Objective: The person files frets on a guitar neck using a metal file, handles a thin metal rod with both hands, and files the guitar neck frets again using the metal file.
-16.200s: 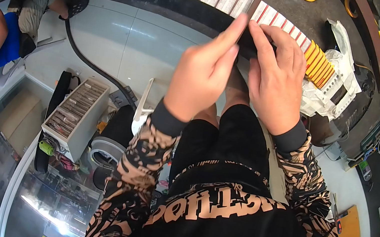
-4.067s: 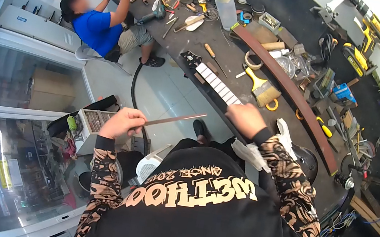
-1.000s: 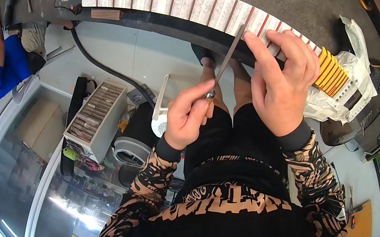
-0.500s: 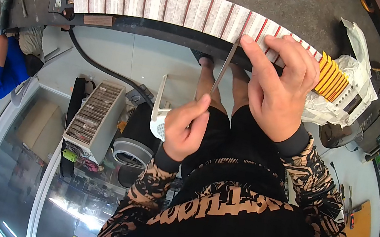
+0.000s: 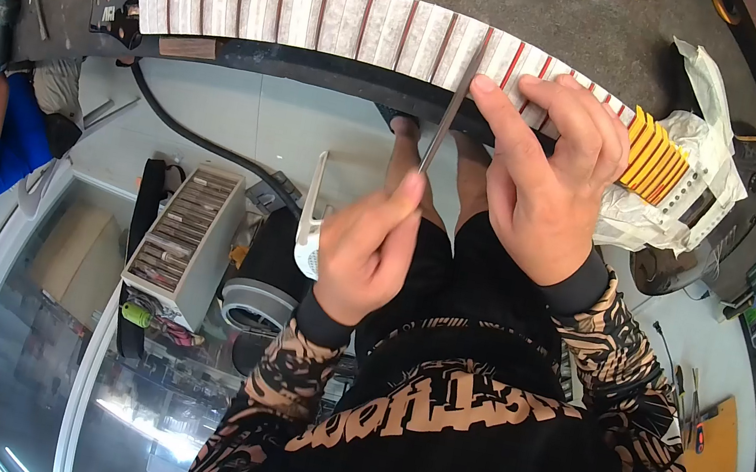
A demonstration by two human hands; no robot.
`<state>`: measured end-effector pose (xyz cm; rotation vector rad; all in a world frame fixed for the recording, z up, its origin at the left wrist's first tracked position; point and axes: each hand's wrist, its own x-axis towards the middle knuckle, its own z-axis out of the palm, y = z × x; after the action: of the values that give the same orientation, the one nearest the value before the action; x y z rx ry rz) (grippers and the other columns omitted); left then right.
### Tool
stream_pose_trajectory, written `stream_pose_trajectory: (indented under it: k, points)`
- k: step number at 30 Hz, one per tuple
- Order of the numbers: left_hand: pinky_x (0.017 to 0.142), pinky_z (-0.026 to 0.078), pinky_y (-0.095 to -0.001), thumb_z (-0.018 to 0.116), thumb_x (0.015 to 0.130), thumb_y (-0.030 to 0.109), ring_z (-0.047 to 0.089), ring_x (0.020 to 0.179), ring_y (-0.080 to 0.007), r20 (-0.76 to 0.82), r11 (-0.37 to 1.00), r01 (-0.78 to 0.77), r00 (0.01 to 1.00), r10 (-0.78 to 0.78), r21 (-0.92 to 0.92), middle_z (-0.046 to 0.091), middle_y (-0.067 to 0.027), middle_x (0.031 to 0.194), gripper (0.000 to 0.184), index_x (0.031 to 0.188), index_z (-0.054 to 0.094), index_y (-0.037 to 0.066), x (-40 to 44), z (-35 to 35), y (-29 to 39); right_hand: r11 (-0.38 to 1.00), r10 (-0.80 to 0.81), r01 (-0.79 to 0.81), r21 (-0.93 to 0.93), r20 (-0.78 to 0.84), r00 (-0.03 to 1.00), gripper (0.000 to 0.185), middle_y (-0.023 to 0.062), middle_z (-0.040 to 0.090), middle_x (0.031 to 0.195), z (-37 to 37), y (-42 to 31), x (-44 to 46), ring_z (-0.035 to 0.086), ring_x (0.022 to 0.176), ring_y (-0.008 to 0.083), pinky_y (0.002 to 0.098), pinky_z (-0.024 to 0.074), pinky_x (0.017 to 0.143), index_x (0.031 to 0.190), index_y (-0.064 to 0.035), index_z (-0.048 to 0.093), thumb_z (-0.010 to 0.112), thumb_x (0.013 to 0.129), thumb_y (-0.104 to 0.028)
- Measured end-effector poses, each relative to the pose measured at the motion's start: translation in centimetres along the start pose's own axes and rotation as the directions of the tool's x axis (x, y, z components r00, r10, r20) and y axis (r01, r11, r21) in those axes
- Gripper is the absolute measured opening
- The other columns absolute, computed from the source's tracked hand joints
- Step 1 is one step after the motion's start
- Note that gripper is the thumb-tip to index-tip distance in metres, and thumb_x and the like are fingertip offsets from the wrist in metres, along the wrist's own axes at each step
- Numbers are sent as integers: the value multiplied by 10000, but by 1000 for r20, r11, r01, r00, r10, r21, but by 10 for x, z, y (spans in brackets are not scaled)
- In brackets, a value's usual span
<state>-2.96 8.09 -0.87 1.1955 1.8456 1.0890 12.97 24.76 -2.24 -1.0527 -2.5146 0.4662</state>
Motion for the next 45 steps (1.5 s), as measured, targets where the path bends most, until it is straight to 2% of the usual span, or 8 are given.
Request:
stream_pose_trajectory:
  k: [6, 11, 16, 22, 27, 33, 39, 45]
  points:
    - [745, 607, -354, 736, 1038, -122, 760, 783, -290, -77, 996, -33, 997, 27, -78, 816, -175, 1035, 458, 1480, 773, -8, 63, 18, 8, 1000, -1, 1, -2, -11, 1000, 753, -45, 647, 1431, 2, -1, -1, 579, 1408, 246, 484, 376, 1218, 1473, -320, 805, 788, 781, -26]
    - [803, 602, -292, 672, 1095, -113, 754, 864, -129, 12, 985, 77, 997, -76, -156, 830, -140, 1169, 397, 1482, 749, -67, -20, -6, -4, 1000, -9, 9, 0, 0, 1000, 767, -41, 643, 1438, 0, 0, 1, 578, 1412, 248, 482, 375, 1218, 1477, -317, 803, 782, 772, -16]
    - [833, 616, -328, 699, 1088, -105, 792, 929, -178, 15, 913, 157, 986, -163, -377, 837, -207, 1296, 418, 1496, 746, -24, 67, 20, 6, 1000, -9, 9, 10, -5, 1000, 779, -36, 641, 1441, 0, 0, 0, 577, 1415, 249, 480, 371, 1225, 1486, -311, 799, 777, 769, -6]
    - [769, 531, -236, 657, 1145, -58, 629, 869, -55, 36, 948, 158, 987, -154, -278, 746, -49, 1072, 404, 1546, 710, -51, -10, 2, -6, 1000, -6, 6, 1, 15, 1000, 795, -35, 636, 1452, -1, -1, -1, 574, 1423, 253, 490, 369, 1228, 1493, -304, 797, 773, 760, 4]
    - [830, 623, -328, 699, 1082, -105, 810, 892, -263, -52, 978, -14, 999, 3, -208, 845, -209, 1246, 434, 1506, 742, -21, 73, 17, 9, 1000, 4, -4, 9, 8, 1000, 793, -30, 634, 1455, -1, -2, -2, 569, 1429, 255, 496, 366, 1235, 1500, -306, 790, 777, 768, -1]
    - [917, 611, -310, 717, 1079, -97, 796, 983, -187, 28, 989, 101, 995, -98, -104, 852, -200, 1248, 410, 1486, 754, -66, -14, -5, 5, 1000, -2, 2, 5, 15, 1000, 792, -25, 632, 1454, -1, -3, -2, 568, 1432, 257, 496, 366, 1237, 1501, -305, 790, 778, 772, 6]
    - [907, 623, -329, 708, 1082, -105, 815, 1001, -211, -39, 995, -11, 999, 7, -104, 853, -215, 1250, 405, 1484, 742, -75, 64, 16, 12, 1000, 3, -3, 6, -1, 1000, 796, -27, 634, 1457, 1, -2, -2, 566, 1435, 259, 494, 366, 1240, 1501, -310, 790, 777, 771, 7]
    - [708, 599, -369, 725, 1026, -141, 758, 740, -304, -62, 996, -35, 998, 30, -81, 832, -254, 1120, 491, 1491, 771, 11, -3, 0, 1, 1000, 5, -5, -8, 20, 1000, 802, -28, 637, 1451, -2, -4, -1, 565, 1438, 261, 494, 369, 1240, 1501, -308, 793, 774, 767, 16]
